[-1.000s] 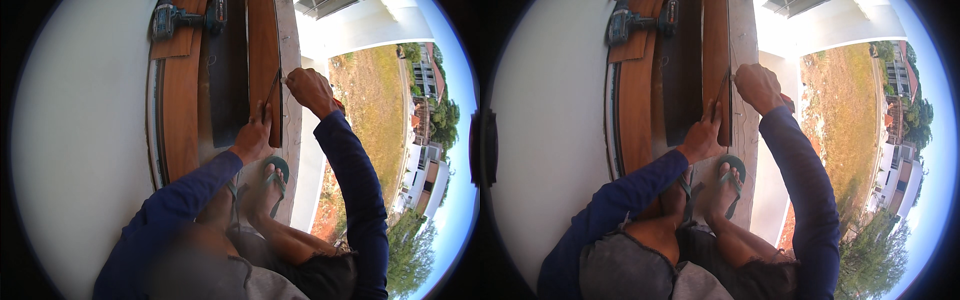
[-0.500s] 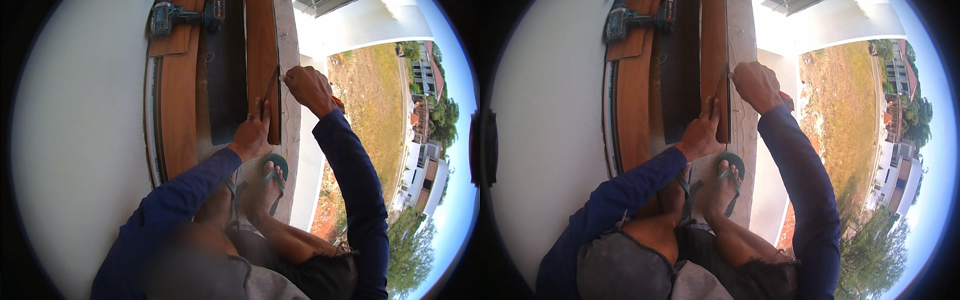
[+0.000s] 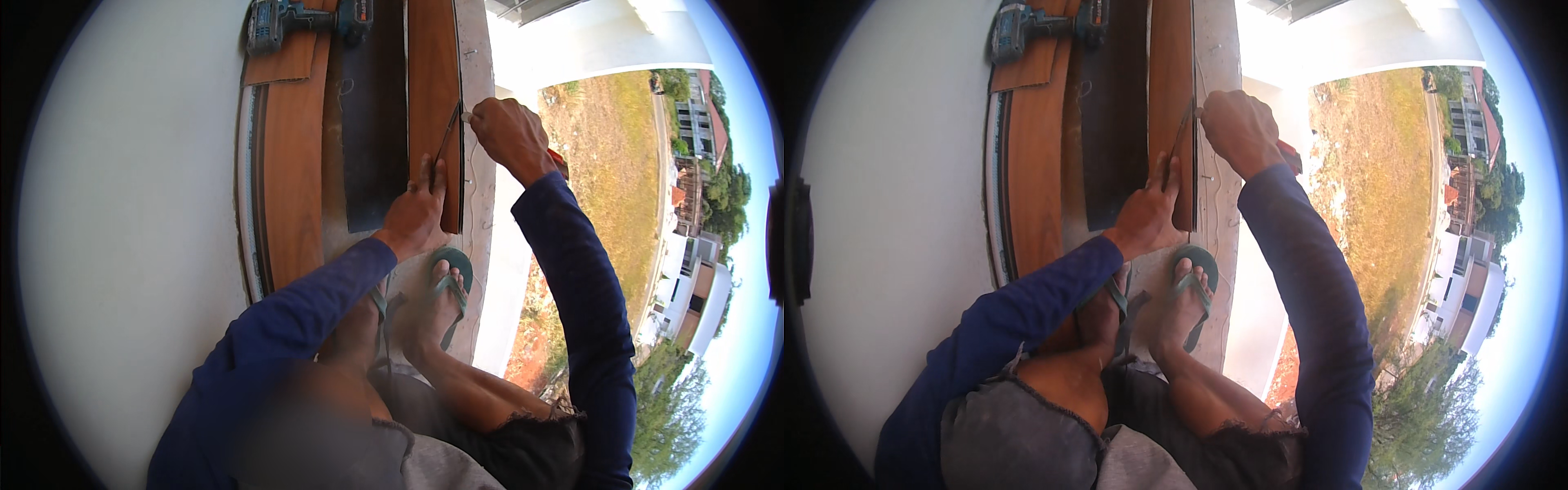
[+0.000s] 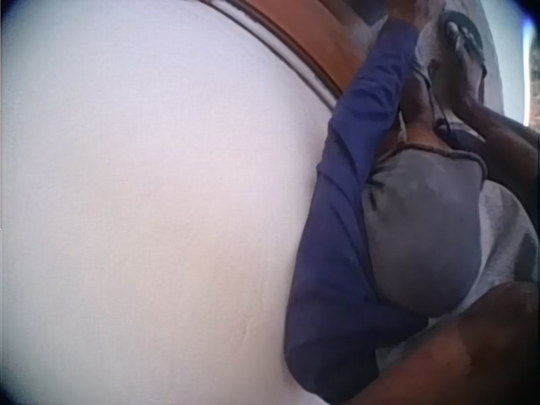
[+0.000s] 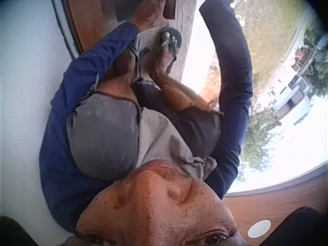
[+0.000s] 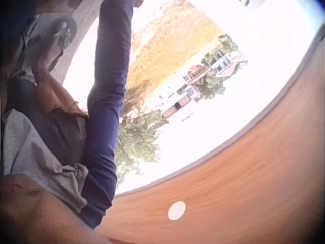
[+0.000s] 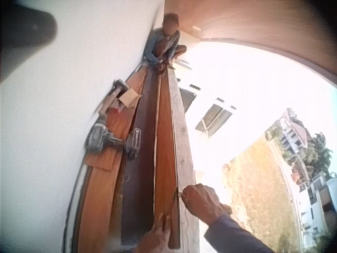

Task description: The person marks and cuts a piece of wooden plank using a utility knife while installing flooring on an outdoor ledge.

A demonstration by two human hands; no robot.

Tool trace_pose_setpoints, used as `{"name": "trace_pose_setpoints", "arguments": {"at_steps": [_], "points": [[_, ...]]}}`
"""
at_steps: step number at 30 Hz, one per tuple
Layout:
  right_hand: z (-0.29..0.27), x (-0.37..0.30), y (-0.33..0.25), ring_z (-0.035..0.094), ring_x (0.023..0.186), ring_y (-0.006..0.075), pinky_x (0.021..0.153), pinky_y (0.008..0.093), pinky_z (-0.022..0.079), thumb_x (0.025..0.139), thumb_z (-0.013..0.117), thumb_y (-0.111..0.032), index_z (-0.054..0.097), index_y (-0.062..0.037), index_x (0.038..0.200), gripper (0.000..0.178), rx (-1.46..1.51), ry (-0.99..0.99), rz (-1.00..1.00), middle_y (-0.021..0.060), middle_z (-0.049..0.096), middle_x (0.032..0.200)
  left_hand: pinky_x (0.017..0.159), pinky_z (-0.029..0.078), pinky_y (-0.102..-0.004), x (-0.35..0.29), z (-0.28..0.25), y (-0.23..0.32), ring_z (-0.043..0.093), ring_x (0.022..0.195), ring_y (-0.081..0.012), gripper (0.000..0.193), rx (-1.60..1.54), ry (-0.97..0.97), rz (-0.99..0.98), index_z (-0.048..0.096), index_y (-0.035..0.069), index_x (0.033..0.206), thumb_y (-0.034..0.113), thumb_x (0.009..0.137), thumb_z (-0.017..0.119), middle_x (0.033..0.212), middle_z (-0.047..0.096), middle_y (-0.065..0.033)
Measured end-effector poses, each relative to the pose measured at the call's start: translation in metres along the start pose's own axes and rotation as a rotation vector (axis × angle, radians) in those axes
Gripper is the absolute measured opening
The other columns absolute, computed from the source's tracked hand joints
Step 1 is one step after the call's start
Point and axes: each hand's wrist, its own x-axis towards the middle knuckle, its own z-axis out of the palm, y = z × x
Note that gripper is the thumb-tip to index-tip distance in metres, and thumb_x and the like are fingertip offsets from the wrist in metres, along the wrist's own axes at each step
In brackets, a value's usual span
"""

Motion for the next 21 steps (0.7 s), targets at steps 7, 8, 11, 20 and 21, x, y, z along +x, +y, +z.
{"name": "trace_pose_setpoints", "arguments": {"at_steps": [7,8,11,20,21], "points": [[0.0016,-0.0013,0.0003,0.071,0.088,0.0412,0.077,0.0473,0.056,0.094,0.065,-0.028,0.074,-0.0009,0.091,0.029,-0.021,0.009,-0.014,0.0233,0.072,0.091,0.089,0.058,-0.0435,0.0021,0.0011,-0.0005,0.059,0.115,-0.0539,0.125,0.044,-0.016,-0.003,0.020,-0.013,0.151,0.040,0.062,0.089,0.151,0.025,-0.0440],[0.0027,-0.0015,0.0013,0.071,0.087,0.0411,0.078,0.0481,0.056,0.094,0.063,-0.029,0.074,-0.0024,0.091,0.029,-0.019,0.014,-0.011,0.0232,0.072,0.090,0.089,0.059,-0.0429,0.0017,-0.0004,0.0008,0.059,0.115,-0.0545,0.123,0.025,-0.020,-0.009,0.019,-0.012,0.152,0.039,0.064,0.088,0.152,0.024,-0.0424],[0.0062,-0.0021,0.0035,0.070,0.084,0.0409,0.081,0.0498,0.054,0.094,0.059,-0.029,0.075,-0.0055,0.091,0.029,-0.014,0.020,-0.005,0.0229,0.072,0.088,0.090,0.059,-0.0417,0.0006,-0.0047,0.0048,0.058,0.116,-0.0561,0.119,-0.013,-0.033,-0.025,0.017,-0.009,0.154,0.039,0.069,0.086,0.155,0.024,-0.0392],[0.0068,-0.0046,0.0037,0.069,0.082,0.0421,0.079,0.0505,0.054,0.094,0.058,-0.029,0.074,-0.0061,0.089,0.028,0.001,0.014,-0.003,0.0233,0.071,0.085,0.091,0.058,-0.0429,0.0021,-0.0040,0.0040,0.058,0.115,-0.0562,0.123,0.010,-0.048,-0.029,0.018,-0.009,0.153,0.041,0.065,0.088,0.154,0.024,-0.0404],[0.0074,-0.0046,0.0040,0.069,0.082,0.0421,0.079,0.0505,0.054,0.094,0.058,-0.029,0.074,-0.0062,0.089,0.028,-0.001,0.011,-0.001,0.0232,0.071,0.085,0.089,0.059,-0.0431,0.0022,-0.0042,0.0046,0.059,0.114,-0.0551,0.125,0.025,-0.042,-0.025,0.019,-0.010,0.152,0.041,0.063,0.089,0.152,0.025,-0.0416]]}}
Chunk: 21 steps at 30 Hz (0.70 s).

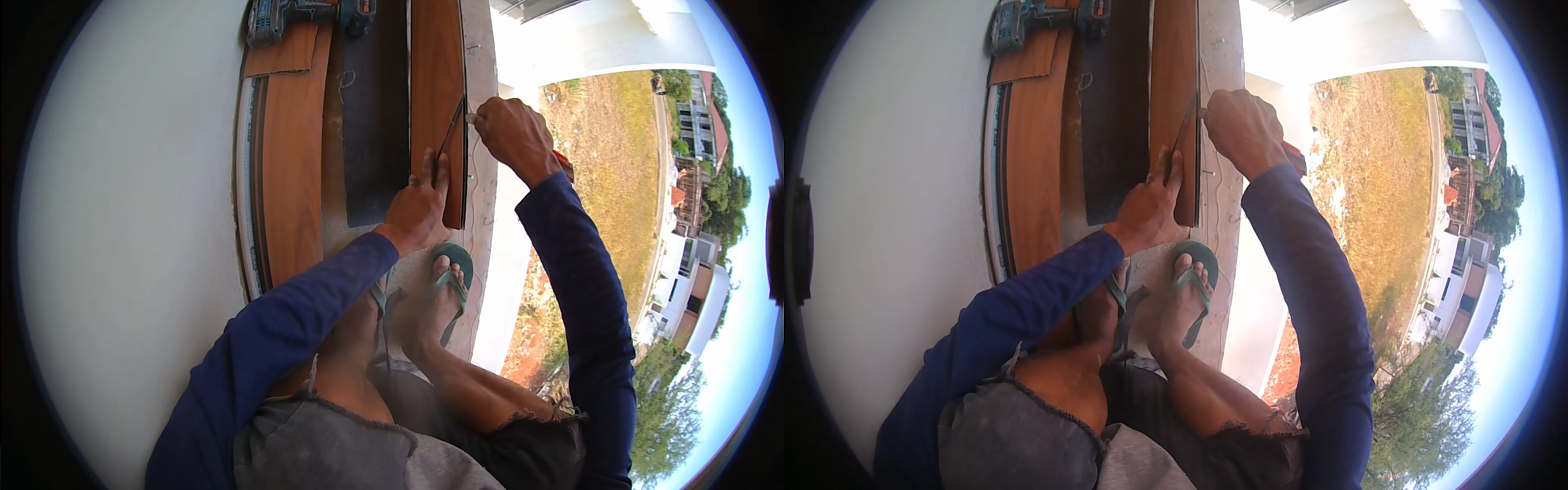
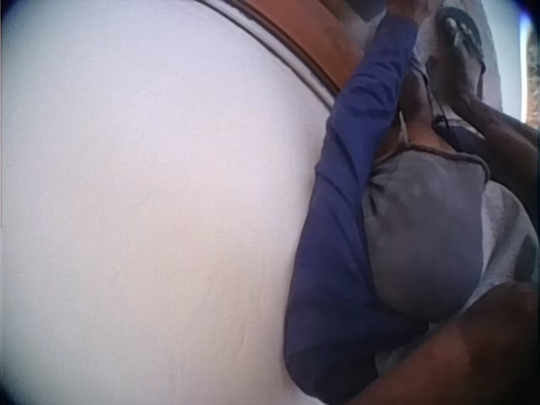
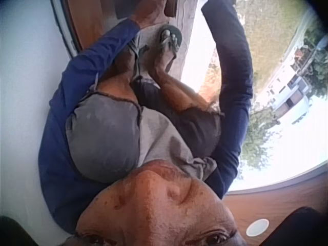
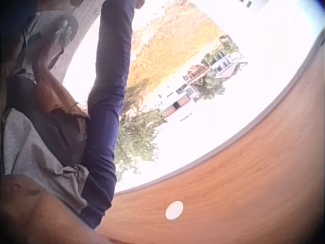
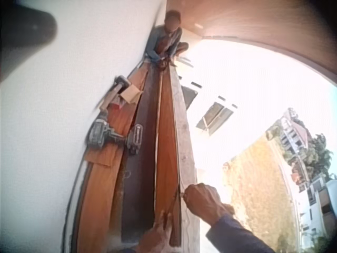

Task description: The person marks and cuts a piece of wooden plank using a utility knife while installing flooring on an outdoor ledge.

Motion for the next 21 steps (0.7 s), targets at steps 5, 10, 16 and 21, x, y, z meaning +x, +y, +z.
{"name": "trace_pose_setpoints", "arguments": {"at_steps": [5,10,16,21], "points": [[0.000,-0.003,0.001,0.069,0.081,0.0419,0.078,0.0503,0.054,0.094,0.059,-0.028,0.074,-0.0062,0.088,0.027,0.005,0.004,-0.006,0.0224,0.071,0.084,0.087,0.059,-0.0435,0.000,0.004,-0.002,0.061,0.111,-0.0549,0.126,0.004,0.039,0.017,0.019,-0.011,0.152,0.041,0.060,0.090,0.151,0.027,-0.0427],[0.002,-0.005,0.001,0.069,0.081,0.0417,0.078,0.0502,0.054,0.094,0.060,-0.028,0.075,-0.0065,0.088,0.027,0.011,-0.002,-0.009,0.0226,0.071,0.083,0.088,0.059,-0.0438,0.000,-0.002,0.001,0.060,0.111,-0.0551,0.125,-0.014,-0.006,0.000,0.018,-0.011,0.152,0.036,0.060,0.089,0.151,0.026,-0.0424],[0.005,-0.007,0.003,0.069,0.082,0.0417,0.078,0.0497,0.054,0.093,0.059,-0.028,0.075,-0.0062,0.090,0.028,0.016,-0.003,-0.003,0.0241,0.071,0.085,0.088,0.059,-0.0434,0.000,-0.002,0.001,0.060,0.112,-0.0550,0.124,-0.019,-0.003,0.002,0.018,-0.011,0.152,0.033,0.060,0.089,0.152,0.025,-0.0424],[0.009,-0.011,0.006,0.069,0.080,0.0424,0.078,0.0504,0.054,0.093,0.057,-0.026,0.074,-0.0056,0.087,0.028,0.037,0.023,-0.038,0.0242,0.070,0.082,0.088,0.059,-0.0434,0.000,0.000,0.001,0.060,0.112,-0.0547,0.125,-0.002,0.008,0.007,0.019,-0.012,0.152,0.035,0.060,0.089,0.151,0.025,-0.0426]]}}
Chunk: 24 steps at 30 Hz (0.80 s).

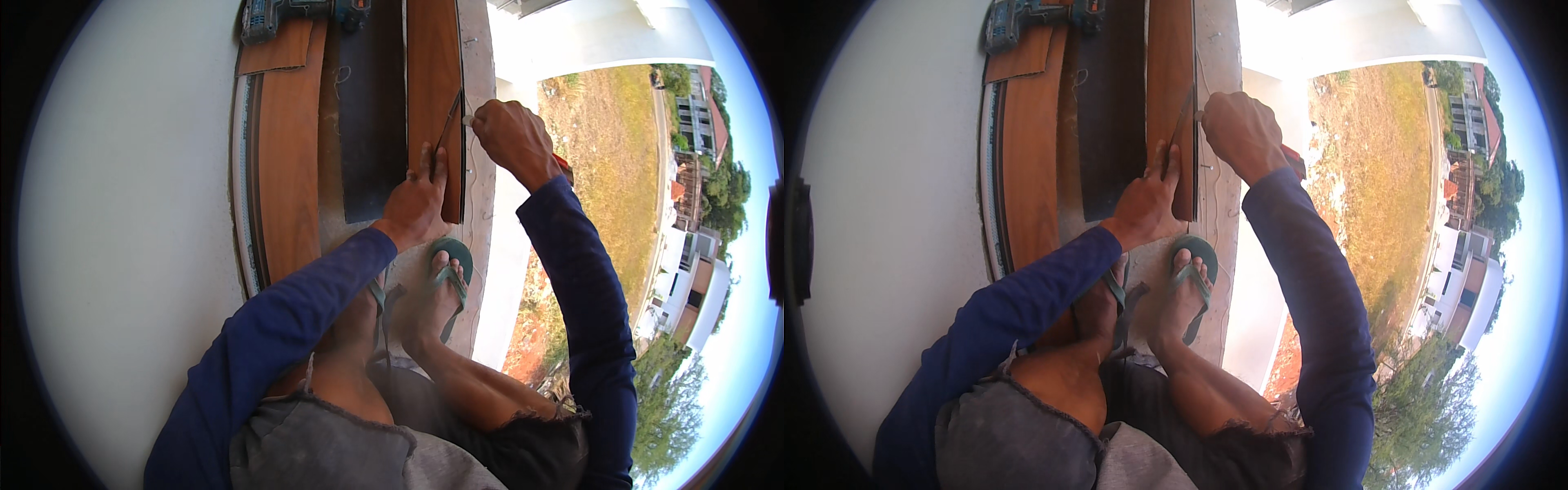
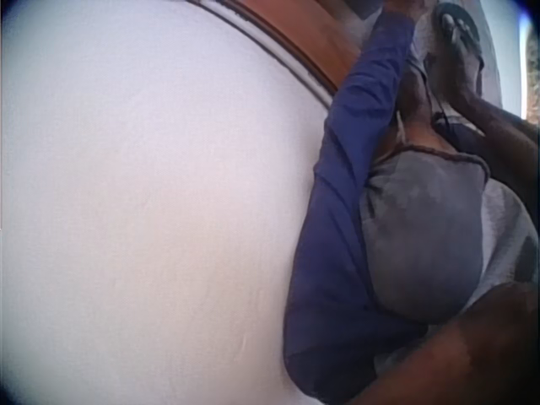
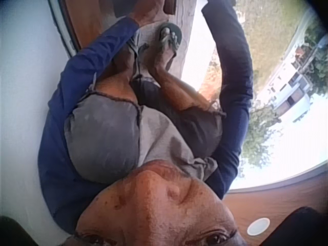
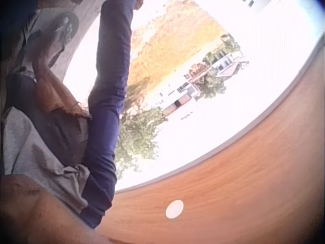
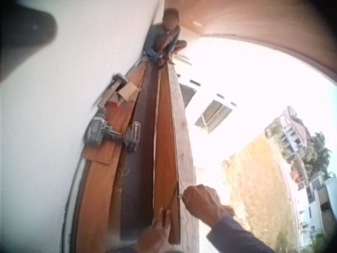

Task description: The person marks and cuts a piece of wooden plank using a utility knife while installing flooring on an outdoor ledge.

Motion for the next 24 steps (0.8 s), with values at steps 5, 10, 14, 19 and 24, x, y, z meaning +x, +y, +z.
{"name": "trace_pose_setpoints", "arguments": {"at_steps": [5,10,14,19,24], "points": [[0.001,-0.007,-0.002,0.068,0.078,0.0427,0.077,0.0514,0.053,0.093,0.057,-0.026,0.073,-0.0051,0.085,0.028,0.014,-0.020,0.016,0.0244,0.069,0.079,0.087,0.059,-0.0438,0.000,0.000,-0.001,0.061,0.111,-0.0540,0.124,-0.001,0.000,-0.004,0.019,-0.012,0.152,0.037,0.061,0.089,0.152,0.025,-0.0423],[0.003,-0.007,-0.001,0.068,0.078,0.0431,0.076,0.0516,0.053,0.093,0.057,-0.027,0.073,-0.0053,0.086,0.028,0.011,-0.026,0.008,0.0244,0.069,0.079,0.087,0.059,-0.0436,0.000,-0.001,0.000,0.063,0.108,-0.0516,0.124,-0.016,-0.010,-0.026,0.019,-0.011,0.152,0.039,0.062,0.088,0.153,0.024,-0.0415],[0.000,0.002,0.001,0.068,0.079,0.0430,0.076,0.0518,0.053,0.094,0.057,-0.027,0.073,-0.0053,0.087,0.028,-0.011,0.016,-0.004,0.0243,0.069,0.081,0.088,0.059,-0.0436,0.001,-0.004,0.001,0.064,0.107,-0.0511,0.124,-0.008,-0.030,-0.028,0.019,-0.011,0.152,0.040,0.063,0.088,0.153,0.024,-0.0418],[-0.005,0.005,-0.003,0.068,0.081,0.0428,0.077,0.0515,0.053,0.094,0.056,-0.028,0.073,-0.0048,0.088,0.030,-0.025,0.002,0.015,0.0238,0.070,0.083,0.089,0.058,-0.0439,-0.001,-0.003,0.000,0.063,0.109,-0.0517,0.123,-0.014,-0.016,-0.016,0.019,-0.011,0.152,0.039,0.063,0.087,0.153,0.024,-0.0418],[-0.011,0.008,-0.007,0.070,0.084,0.0414,0.077,0.0481,0.055,0.095,0.061,-0.030,0.074,-0.0031,0.090,0.030,-0.027,0.018,0.008,0.0226,0.071,0.086,0.089,0.058,-0.0435,-0.002,-0.002,-0.001,0.061,0.111,-0.0527,0.123,-0.014,0.006,-0.005,0.019,-0.012,0.152,0.037,0.062,0.088,0.152,0.024,-0.0422]]}}
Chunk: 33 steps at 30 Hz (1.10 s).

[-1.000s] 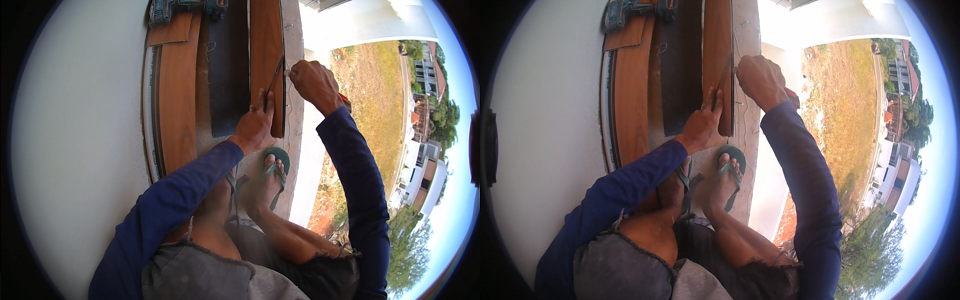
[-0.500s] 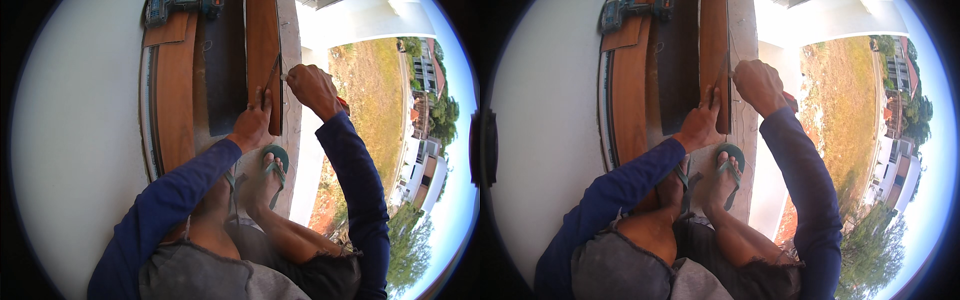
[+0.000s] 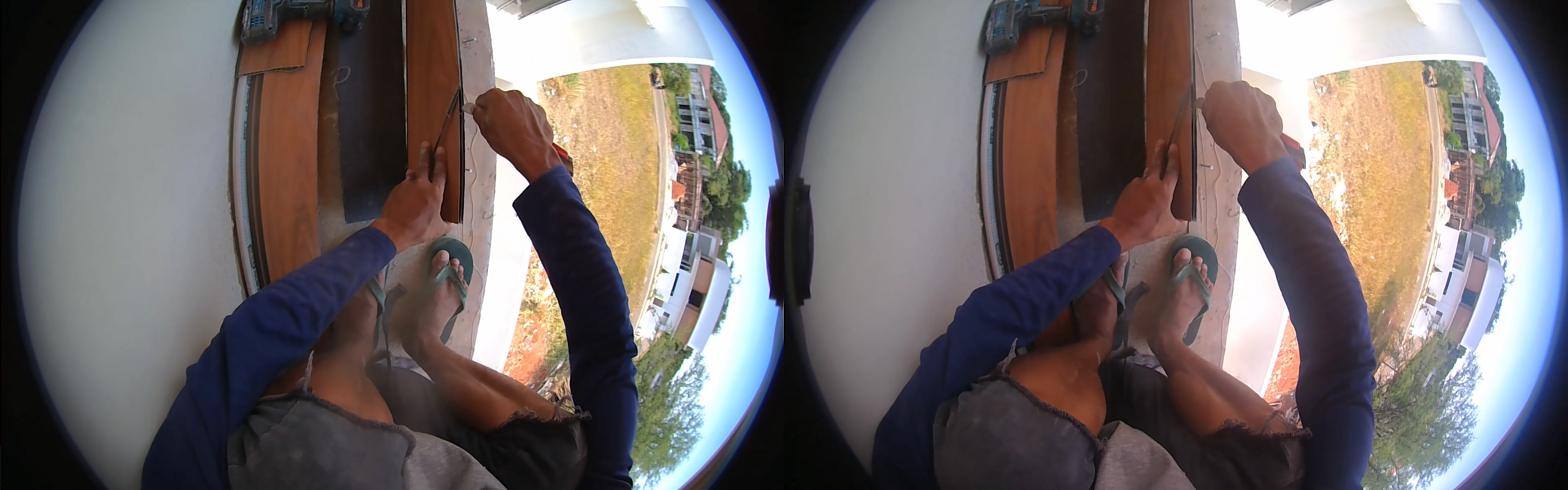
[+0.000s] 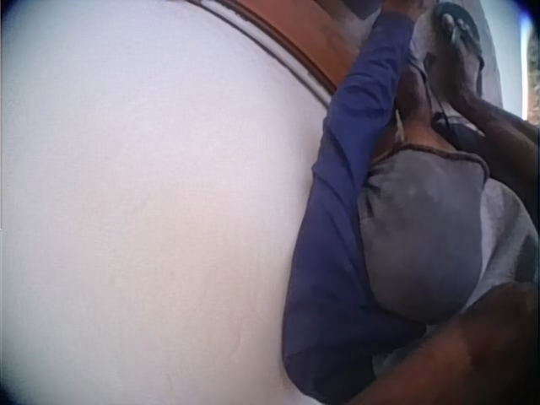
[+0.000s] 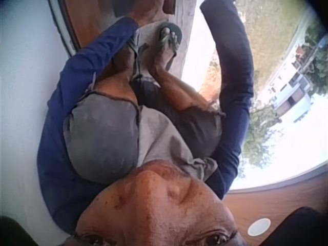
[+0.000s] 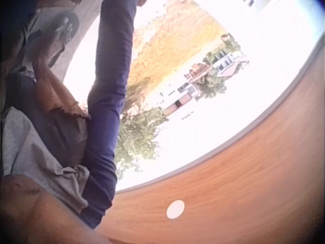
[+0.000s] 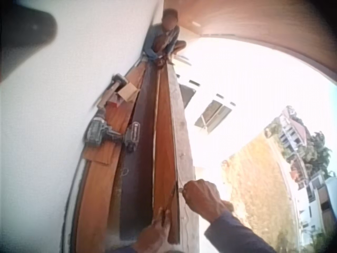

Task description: The person marks and cuts a piece of wooden plank using a utility knife while installing flooring on an outdoor ledge.

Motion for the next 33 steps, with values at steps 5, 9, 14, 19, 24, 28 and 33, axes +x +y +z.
{"name": "trace_pose_setpoints", "arguments": {"at_steps": [5,9,14,19,24,28,33], "points": [[-0.003,0.001,-0.004,0.071,0.086,0.0410,0.076,0.0472,0.056,0.095,0.063,-0.029,0.073,-0.0015,0.090,0.030,-0.041,0.011,0.015,0.0225,0.072,0.089,0.090,0.058,-0.0438,0.001,0.000,0.002,0.060,0.112,-0.0540,0.122,-0.038,-0.020,-0.012,0.021,-0.012,0.151,0.037,0.062,0.088,0.151,0.025,-0.0427],[-0.001,0.003,-0.003,0.071,0.086,0.0411,0.075,0.0475,0.056,0.092,0.061,-0.020,0.073,-0.0007,0.089,0.023,-0.058,0.001,0.002,0.0226,0.072,0.090,0.090,0.058,-0.0441,0.001,0.003,0.000,0.060,0.112,-0.0542,0.122,-0.022,0.008,0.003,0.022,-0.012,0.150,0.037,0.061,0.089,0.151,0.027,-0.0428],[0.003,0.001,0.001,0.070,0.084,0.0416,0.076,0.0486,0.056,0.091,0.058,-0.018,0.073,-0.0022,0.088,0.022,-0.057,0.005,-0.005,0.0233,0.071,0.088,0.089,0.058,-0.0437,0.000,0.002,0.001,0.060,0.113,-0.0547,0.123,-0.005,0.005,0.007,0.022,-0.012,0.150,0.038,0.061,0.089,0.151,0.027,-0.0424],[0.006,-0.001,0.002,0.069,0.081,0.0422,0.078,0.0511,0.053,0.094,0.058,-0.027,0.074,-0.0049,0.089,0.028,-0.036,-0.001,0.000,0.0233,0.071,0.083,0.093,0.058,-0.0429,0.002,-0.004,0.004,0.057,0.117,-0.0568,0.124,-0.001,-0.079,-0.041,0.018,-0.007,0.154,0.039,0.064,0.090,0.156,0.022,-0.0385],[0.009,-0.002,0.004,0.069,0.081,0.0424,0.078,0.0512,0.053,0.095,0.057,-0.028,0.074,-0.0045,0.088,0.030,-0.026,-0.003,0.004,0.0237,0.070,0.083,0.092,0.058,-0.0431,0.002,-0.002,0.004,0.057,0.117,-0.0570,0.122,-0.003,-0.066,-0.031,0.018,-0.007,0.155,0.038,0.066,0.089,0.156,0.022,-0.0382],[0.008,-0.004,0.003,0.069,0.081,0.0429,0.078,0.0512,0.053,0.095,0.057,-0.029,0.073,-0.0040,0.087,0.031,-0.006,-0.011,0.019,0.0243,0.070,0.083,0.090,0.059,-0.0434,0.002,0.002,0.001,0.057,0.116,-0.0573,0.121,-0.003,-0.033,-0.017,0.018,-0.007,0.155,0.038,0.067,0.088,0.156,0.023,-0.0380],[0.005,-0.008,0.000,0.068,0.081,0.0436,0.077,0.0514,0.053,0.094,0.059,-0.029,0.073,-0.0043,0.087,0.030,0.010,-0.033,0.023,0.0245,0.070,0.083,0.088,0.059,-0.0428,0.002,0.004,-0.001,0.058,0.115,-0.0571,0.121,0.017,-0.035,-0.016,0.019,-0.007,0.154,0.040,0.067,0.088,0.155,0.024,-0.0383]]}}
